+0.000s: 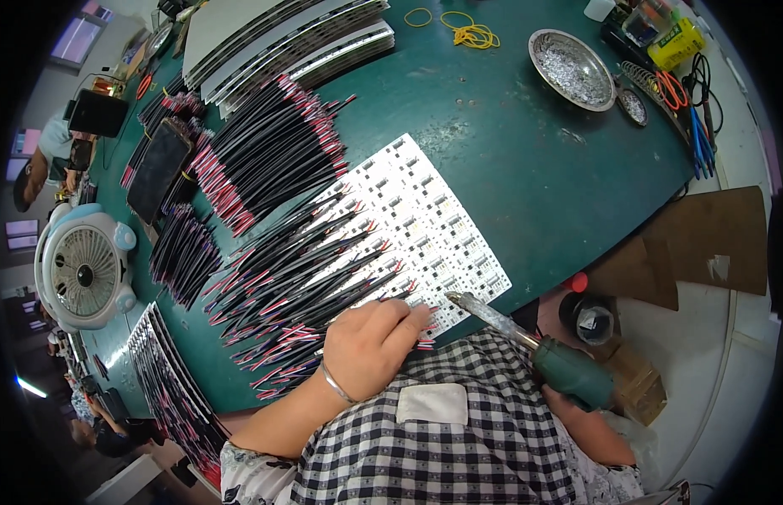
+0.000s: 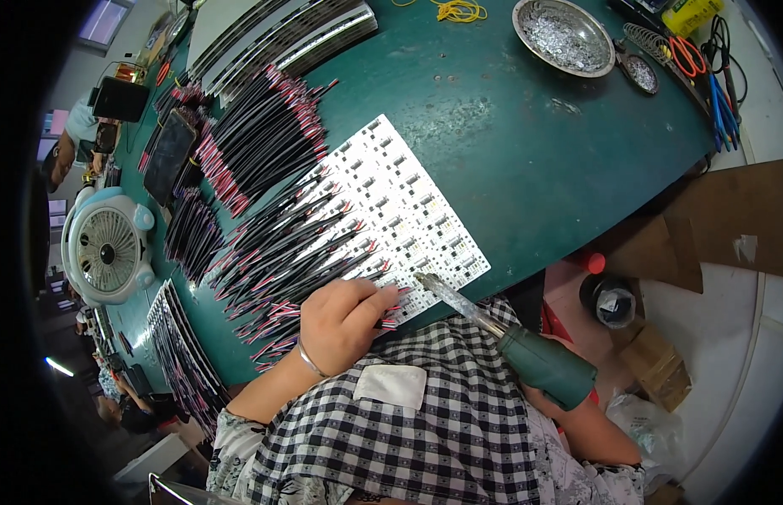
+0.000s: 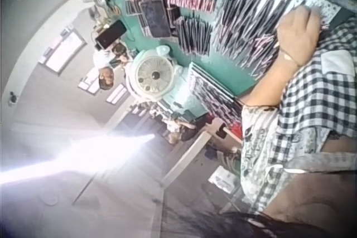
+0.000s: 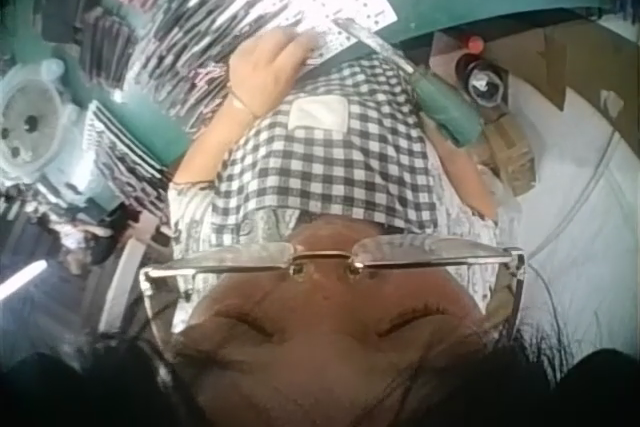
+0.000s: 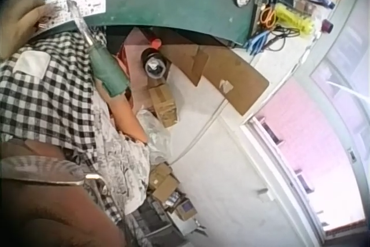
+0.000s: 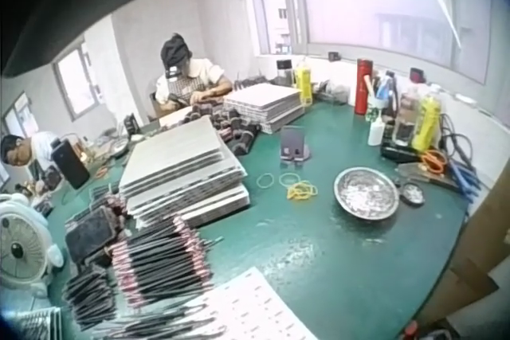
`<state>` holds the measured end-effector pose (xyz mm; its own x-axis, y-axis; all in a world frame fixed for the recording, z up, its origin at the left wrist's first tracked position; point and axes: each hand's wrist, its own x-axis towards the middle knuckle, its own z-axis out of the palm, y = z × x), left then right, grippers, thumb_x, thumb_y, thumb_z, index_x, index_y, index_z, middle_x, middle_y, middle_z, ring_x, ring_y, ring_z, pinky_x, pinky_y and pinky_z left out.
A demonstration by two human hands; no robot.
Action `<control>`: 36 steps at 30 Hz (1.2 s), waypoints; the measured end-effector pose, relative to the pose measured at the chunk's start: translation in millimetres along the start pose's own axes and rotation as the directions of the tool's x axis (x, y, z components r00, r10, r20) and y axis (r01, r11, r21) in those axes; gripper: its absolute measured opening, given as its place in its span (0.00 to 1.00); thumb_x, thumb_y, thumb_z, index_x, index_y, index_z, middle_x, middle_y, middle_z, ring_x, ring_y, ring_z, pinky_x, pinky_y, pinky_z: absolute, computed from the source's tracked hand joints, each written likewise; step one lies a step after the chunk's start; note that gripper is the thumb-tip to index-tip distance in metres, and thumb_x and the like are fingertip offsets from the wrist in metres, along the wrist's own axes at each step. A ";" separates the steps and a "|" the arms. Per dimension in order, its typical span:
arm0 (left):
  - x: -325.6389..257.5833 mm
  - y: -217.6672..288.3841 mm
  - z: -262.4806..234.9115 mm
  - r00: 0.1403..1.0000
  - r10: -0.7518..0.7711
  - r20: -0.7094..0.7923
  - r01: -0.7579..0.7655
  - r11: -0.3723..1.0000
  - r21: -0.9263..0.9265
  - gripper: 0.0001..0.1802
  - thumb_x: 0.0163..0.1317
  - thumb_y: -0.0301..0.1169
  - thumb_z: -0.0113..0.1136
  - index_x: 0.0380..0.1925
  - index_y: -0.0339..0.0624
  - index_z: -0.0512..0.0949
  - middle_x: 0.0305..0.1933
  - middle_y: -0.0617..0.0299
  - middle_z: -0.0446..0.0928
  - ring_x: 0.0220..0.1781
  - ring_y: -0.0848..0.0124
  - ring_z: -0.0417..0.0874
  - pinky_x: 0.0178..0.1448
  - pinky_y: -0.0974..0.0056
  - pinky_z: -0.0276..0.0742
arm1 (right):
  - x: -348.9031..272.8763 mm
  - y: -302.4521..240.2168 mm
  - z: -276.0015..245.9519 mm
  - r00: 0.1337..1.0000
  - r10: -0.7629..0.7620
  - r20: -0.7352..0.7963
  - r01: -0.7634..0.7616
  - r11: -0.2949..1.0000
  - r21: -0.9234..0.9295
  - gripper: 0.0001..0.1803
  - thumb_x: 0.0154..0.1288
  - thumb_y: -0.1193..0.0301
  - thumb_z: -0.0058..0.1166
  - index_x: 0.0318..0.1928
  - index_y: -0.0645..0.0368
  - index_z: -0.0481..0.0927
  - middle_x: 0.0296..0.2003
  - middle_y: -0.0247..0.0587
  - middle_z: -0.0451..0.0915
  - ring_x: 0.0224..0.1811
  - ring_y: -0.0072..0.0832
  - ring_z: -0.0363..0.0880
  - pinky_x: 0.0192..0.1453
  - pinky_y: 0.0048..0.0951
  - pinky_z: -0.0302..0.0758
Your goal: The person secures wire components onto a circuit board using a hot glue gun.
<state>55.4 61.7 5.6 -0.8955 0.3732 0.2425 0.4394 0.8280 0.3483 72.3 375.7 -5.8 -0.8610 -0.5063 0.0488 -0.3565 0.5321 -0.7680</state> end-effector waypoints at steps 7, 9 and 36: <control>1.0 1.6 -8.1 0.998 -0.044 0.054 0.044 0.999 -0.006 0.15 0.52 0.28 0.58 0.42 0.44 0.80 0.31 0.65 0.73 0.25 0.71 0.76 0.26 0.68 0.72 | 1.6 1.7 0.7 1.000 0.002 -0.010 -0.002 0.998 -0.058 0.14 0.58 0.70 0.59 0.44 0.63 0.81 0.40 0.46 0.81 0.40 0.38 0.82 0.45 0.31 0.78; 0.2 1.4 -7.6 0.990 -0.060 0.127 0.065 0.997 -0.033 0.15 0.52 0.28 0.58 0.42 0.44 0.80 0.32 0.64 0.74 0.26 0.72 0.77 0.25 0.68 0.72 | 7.6 -1.7 -2.7 1.000 -0.014 0.010 0.014 0.999 -0.045 0.14 0.58 0.71 0.59 0.43 0.62 0.81 0.40 0.46 0.82 0.40 0.38 0.82 0.45 0.31 0.78; -2.3 2.2 4.7 0.994 -0.094 0.062 0.093 0.996 0.017 0.12 0.53 0.29 0.59 0.40 0.48 0.81 0.25 0.65 0.66 0.17 0.71 0.71 0.18 0.67 0.68 | 16.3 -3.4 3.5 1.000 -0.013 -0.009 0.014 0.991 0.132 0.19 0.46 0.75 0.60 0.44 0.61 0.80 0.43 0.47 0.80 0.43 0.41 0.82 0.50 0.35 0.77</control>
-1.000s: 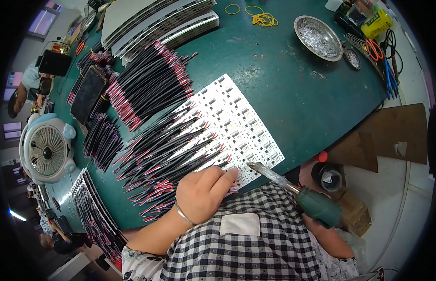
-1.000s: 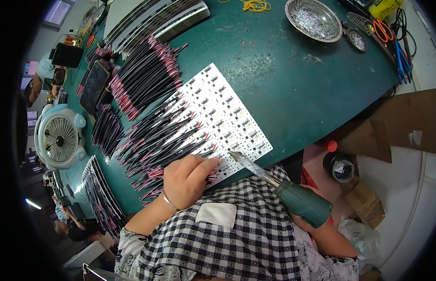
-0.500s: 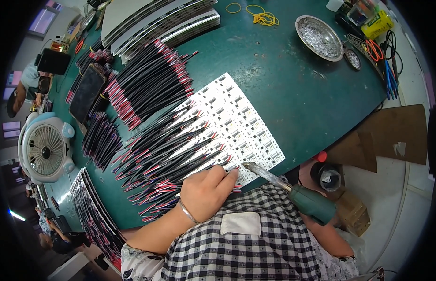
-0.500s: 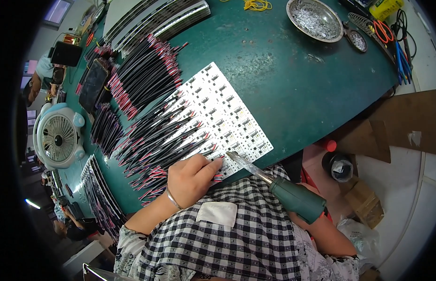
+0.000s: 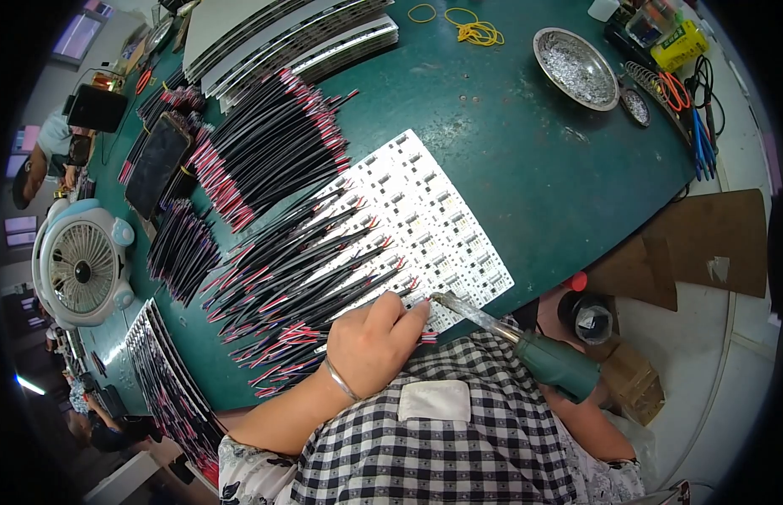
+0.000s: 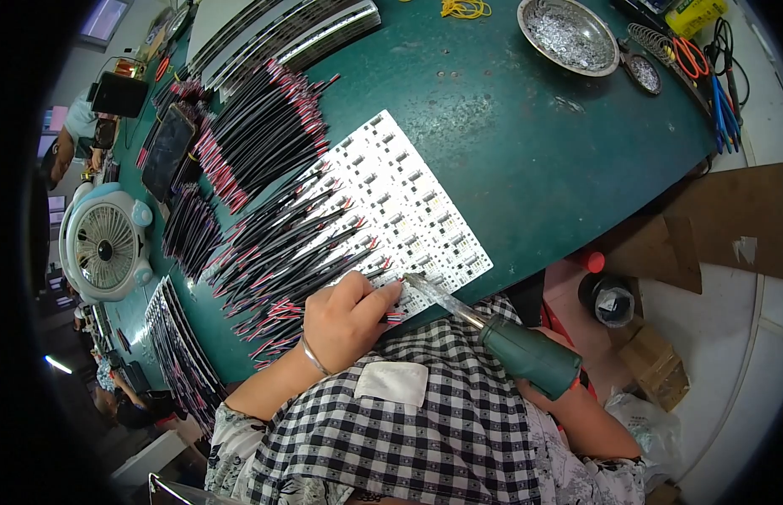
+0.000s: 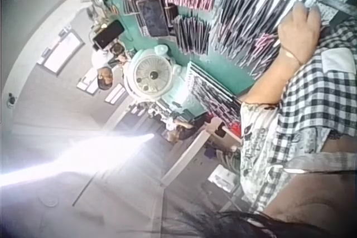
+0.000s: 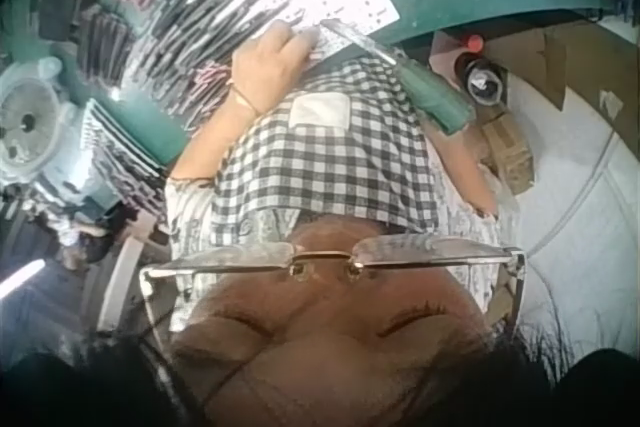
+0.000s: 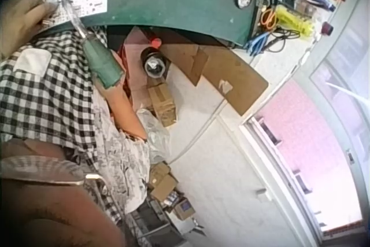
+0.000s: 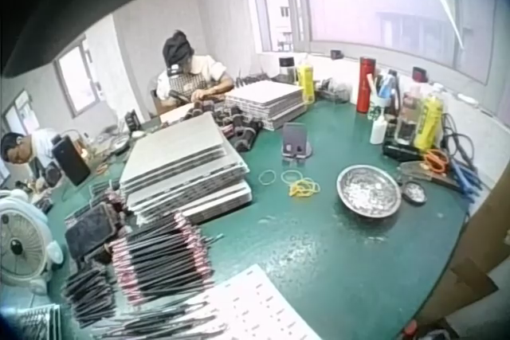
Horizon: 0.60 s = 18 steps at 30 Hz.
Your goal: The person secures wire components onto a circuit board using a hot glue gun.
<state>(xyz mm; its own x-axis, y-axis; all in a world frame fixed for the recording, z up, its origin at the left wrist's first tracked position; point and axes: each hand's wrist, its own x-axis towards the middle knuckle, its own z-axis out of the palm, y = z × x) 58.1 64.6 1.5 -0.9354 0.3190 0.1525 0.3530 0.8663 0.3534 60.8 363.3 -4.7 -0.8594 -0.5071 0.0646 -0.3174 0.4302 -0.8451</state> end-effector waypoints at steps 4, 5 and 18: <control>-2.1 0.9 0.6 1.000 -0.012 0.001 0.012 1.000 0.016 0.12 0.53 0.28 0.59 0.40 0.48 0.81 0.25 0.64 0.66 0.17 0.71 0.72 0.18 0.67 0.68 | 3.2 4.2 0.4 0.997 -0.055 0.056 0.059 0.996 -0.065 0.20 0.46 0.76 0.60 0.44 0.61 0.80 0.42 0.46 0.81 0.42 0.39 0.82 0.48 0.33 0.78; -1.7 0.7 0.4 1.000 -0.012 0.000 0.012 1.000 0.014 0.13 0.53 0.28 0.58 0.39 0.48 0.81 0.25 0.64 0.66 0.17 0.71 0.72 0.18 0.67 0.68 | -1.7 5.4 0.9 0.997 -0.053 0.056 0.057 0.996 -0.069 0.20 0.46 0.76 0.60 0.44 0.61 0.80 0.42 0.46 0.81 0.42 0.39 0.82 0.48 0.33 0.78; -0.5 2.7 -2.2 0.995 -0.086 0.049 0.088 0.995 -0.041 0.26 0.32 0.26 0.71 0.39 0.49 0.82 0.27 0.66 0.70 0.24 0.69 0.76 0.24 0.65 0.71 | -8.0 -1.0 2.7 0.999 0.043 -0.016 -0.044 0.993 -0.109 0.16 0.56 0.71 0.60 0.46 0.63 0.79 0.41 0.45 0.81 0.42 0.36 0.83 0.47 0.30 0.78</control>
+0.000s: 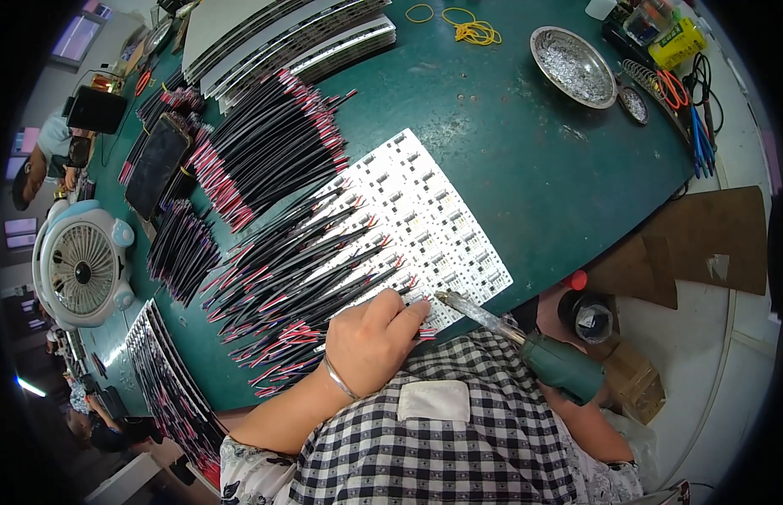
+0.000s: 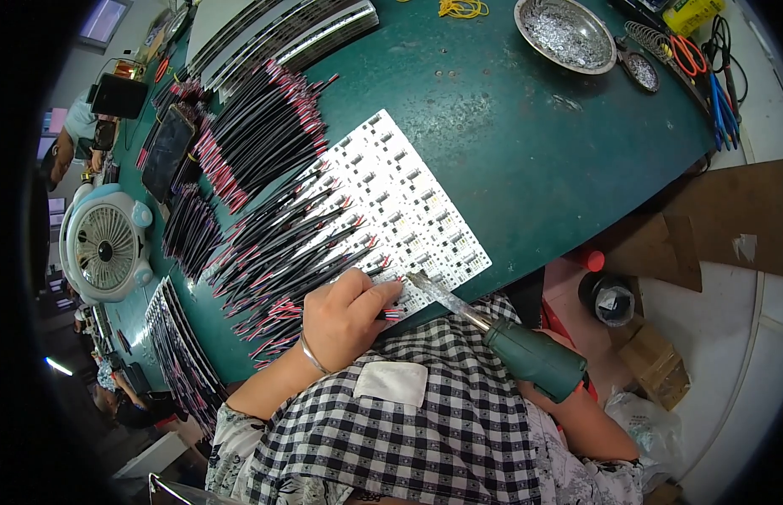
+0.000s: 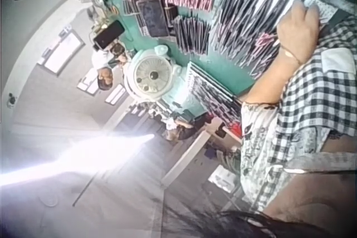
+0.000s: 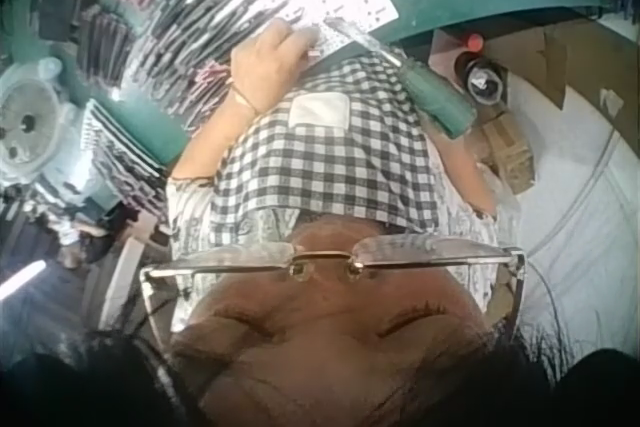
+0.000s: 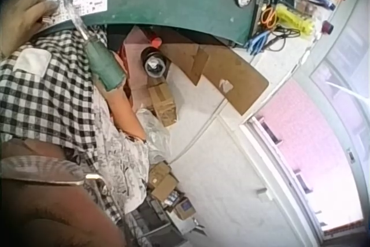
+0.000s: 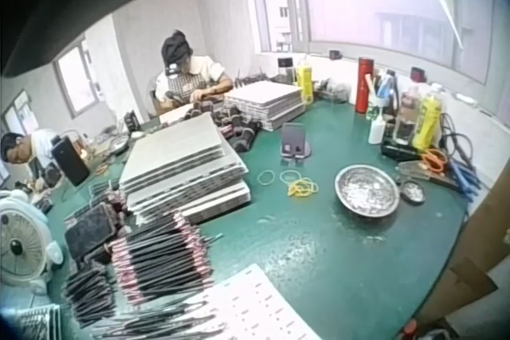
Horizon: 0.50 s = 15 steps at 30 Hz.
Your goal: The person secures wire components onto a circuit board using a hot glue gun.
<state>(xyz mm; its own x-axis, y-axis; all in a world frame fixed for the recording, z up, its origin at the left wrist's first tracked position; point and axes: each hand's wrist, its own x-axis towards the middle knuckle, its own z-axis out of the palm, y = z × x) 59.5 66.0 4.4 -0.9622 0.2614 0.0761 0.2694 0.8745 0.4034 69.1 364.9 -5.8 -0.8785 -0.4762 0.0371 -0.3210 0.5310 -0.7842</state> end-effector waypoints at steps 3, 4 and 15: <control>0.8 0.0 -0.8 1.000 -0.012 0.005 0.012 0.999 -0.047 0.26 0.32 0.25 0.72 0.38 0.50 0.82 0.28 0.66 0.71 0.25 0.68 0.77 0.25 0.65 0.72 | -1.1 -0.5 -1.7 1.000 0.005 0.004 -0.005 1.000 -0.005 0.17 0.55 0.72 0.60 0.46 0.63 0.79 0.42 0.46 0.81 0.42 0.37 0.82 0.48 0.30 0.78; 0.5 -0.1 -0.9 1.000 -0.014 0.005 0.014 0.999 -0.050 0.26 0.31 0.24 0.72 0.38 0.50 0.82 0.28 0.66 0.72 0.25 0.68 0.77 0.25 0.65 0.72 | -1.2 -0.4 -2.3 1.000 0.005 0.016 -0.004 1.000 -0.022 0.18 0.54 0.72 0.60 0.46 0.63 0.79 0.42 0.46 0.81 0.43 0.37 0.82 0.48 0.31 0.77; 1.2 -0.2 -1.6 1.000 -0.013 0.015 0.014 0.999 -0.050 0.27 0.30 0.24 0.71 0.38 0.50 0.82 0.28 0.66 0.72 0.25 0.69 0.77 0.25 0.65 0.73 | -1.5 3.0 -0.4 0.999 -0.040 0.032 0.043 0.995 -0.091 0.15 0.53 0.73 0.60 0.43 0.62 0.81 0.40 0.46 0.81 0.41 0.39 0.82 0.46 0.32 0.78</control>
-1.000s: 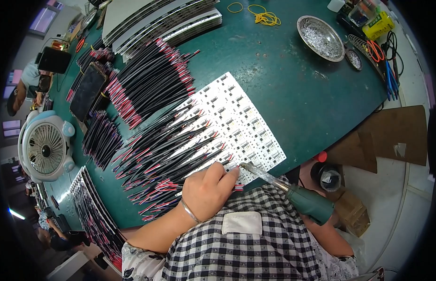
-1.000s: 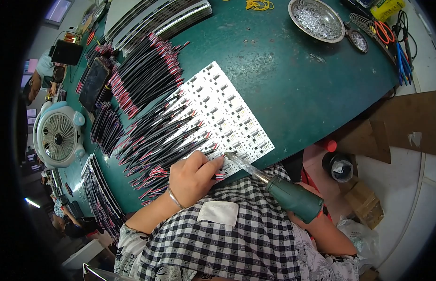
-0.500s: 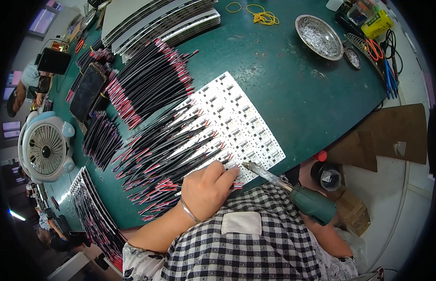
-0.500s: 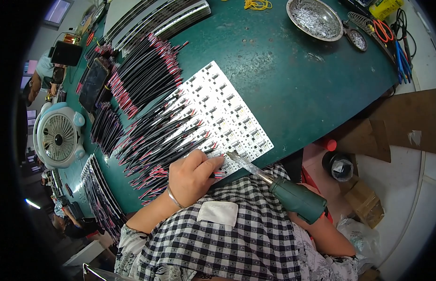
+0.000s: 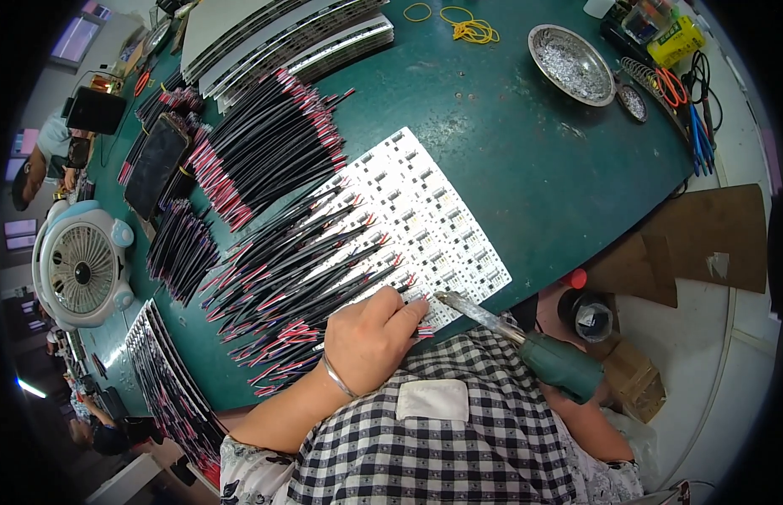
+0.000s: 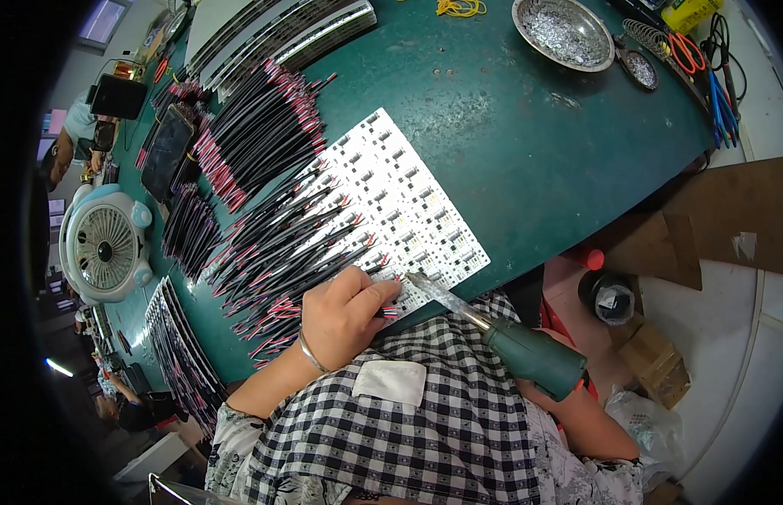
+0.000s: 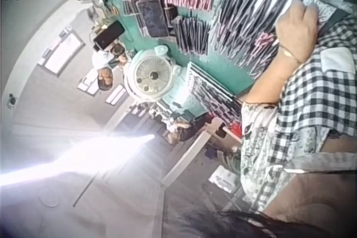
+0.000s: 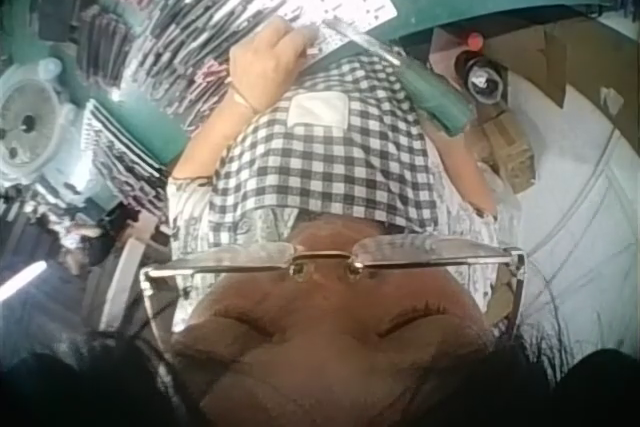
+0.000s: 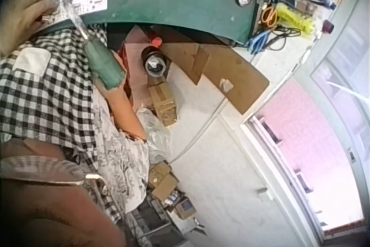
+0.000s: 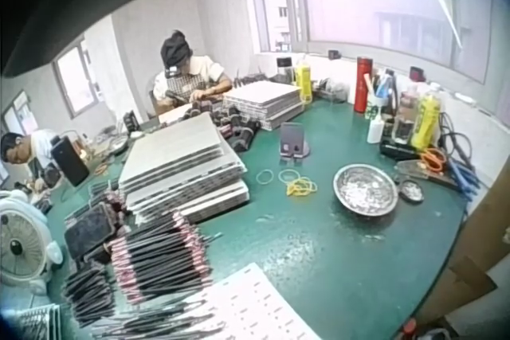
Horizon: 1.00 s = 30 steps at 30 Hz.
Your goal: The person secures wire components onto a circuit board using a hot glue gun.
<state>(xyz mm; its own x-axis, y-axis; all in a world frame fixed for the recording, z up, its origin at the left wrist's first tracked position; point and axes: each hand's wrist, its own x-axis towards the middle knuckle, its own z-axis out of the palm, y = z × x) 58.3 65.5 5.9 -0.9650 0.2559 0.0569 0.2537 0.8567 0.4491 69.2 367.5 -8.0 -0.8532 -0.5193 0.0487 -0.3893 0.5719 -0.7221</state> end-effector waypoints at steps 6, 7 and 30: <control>1.0 1.6 0.2 1.000 -0.004 -0.015 0.004 1.000 0.015 0.25 0.30 0.24 0.72 0.36 0.50 0.82 0.27 0.66 0.72 0.25 0.69 0.77 0.25 0.66 0.73 | 3.0 -2.6 -2.6 0.999 -0.001 -0.038 0.004 0.996 0.086 0.12 0.55 0.74 0.60 0.42 0.62 0.81 0.38 0.45 0.82 0.39 0.39 0.83 0.43 0.32 0.78; 0.2 0.9 0.2 1.000 -0.009 -0.018 0.009 1.000 0.008 0.25 0.30 0.23 0.71 0.36 0.50 0.82 0.28 0.66 0.72 0.25 0.69 0.78 0.25 0.66 0.73 | 2.6 -2.8 -2.8 1.000 -0.006 -0.014 0.006 0.999 0.040 0.12 0.55 0.75 0.60 0.42 0.62 0.81 0.38 0.45 0.82 0.39 0.39 0.83 0.43 0.32 0.78; 0.0 -4.4 -3.0 0.998 0.061 0.017 -0.060 0.994 -0.094 0.20 0.44 0.27 0.66 0.41 0.44 0.77 0.33 0.62 0.73 0.29 0.65 0.78 0.29 0.63 0.75 | -18.1 9.2 4.8 0.937 0.347 0.045 -0.265 0.620 0.738 0.27 0.65 0.63 0.51 0.58 0.71 0.70 0.32 0.43 0.79 0.30 0.28 0.77 0.41 0.30 0.73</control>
<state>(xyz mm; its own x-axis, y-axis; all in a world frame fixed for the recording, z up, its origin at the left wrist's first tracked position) 56.9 60.4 6.5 -0.9464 0.3156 0.0691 0.3033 0.7941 0.5266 82.8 379.2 -18.8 -0.9187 -0.3166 -0.2362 0.2412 0.0239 -0.9702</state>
